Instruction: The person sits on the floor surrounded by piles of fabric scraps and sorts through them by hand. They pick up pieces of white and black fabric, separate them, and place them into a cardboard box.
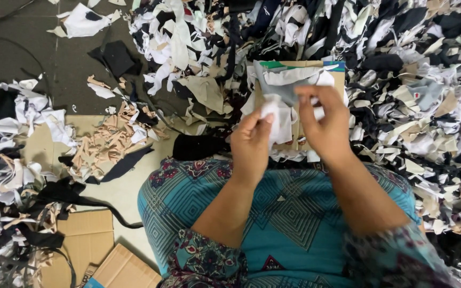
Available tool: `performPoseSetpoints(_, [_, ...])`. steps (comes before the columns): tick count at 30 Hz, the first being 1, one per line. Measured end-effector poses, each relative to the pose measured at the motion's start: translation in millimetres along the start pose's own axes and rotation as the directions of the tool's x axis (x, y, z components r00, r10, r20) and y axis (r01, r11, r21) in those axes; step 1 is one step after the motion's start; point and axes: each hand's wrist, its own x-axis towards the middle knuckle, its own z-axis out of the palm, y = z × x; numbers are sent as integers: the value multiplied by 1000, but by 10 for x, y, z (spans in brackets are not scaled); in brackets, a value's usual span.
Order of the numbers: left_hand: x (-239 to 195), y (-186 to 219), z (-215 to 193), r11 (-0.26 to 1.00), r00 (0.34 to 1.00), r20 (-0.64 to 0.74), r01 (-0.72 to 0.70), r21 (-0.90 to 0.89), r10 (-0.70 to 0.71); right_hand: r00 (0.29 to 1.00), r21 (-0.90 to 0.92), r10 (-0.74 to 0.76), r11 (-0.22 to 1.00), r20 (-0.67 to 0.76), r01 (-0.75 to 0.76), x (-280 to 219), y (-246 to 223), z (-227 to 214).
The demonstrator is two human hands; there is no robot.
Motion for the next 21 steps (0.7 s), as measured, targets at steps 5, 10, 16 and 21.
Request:
performPoseSetpoints(5, [-184,165,128,916,957,5,-279,289,290,945,372,316,870,81,-323,-432,-256,-88])
performPoseSetpoints(10, [-272,188,239,733,837,168,-539,416,520,890,435,455,806,-23,-401,-463,-435,-101])
performPoseSetpoints(16, [-296,330,233,800,847,237,-529,282,476,875,510,485,752,2,-418,-453,-427,-172])
performPoseSetpoints(21, [-216,139,161,907,928,146,-368,205,344,912,430,406,815,55,-389,-427,-461,-272])
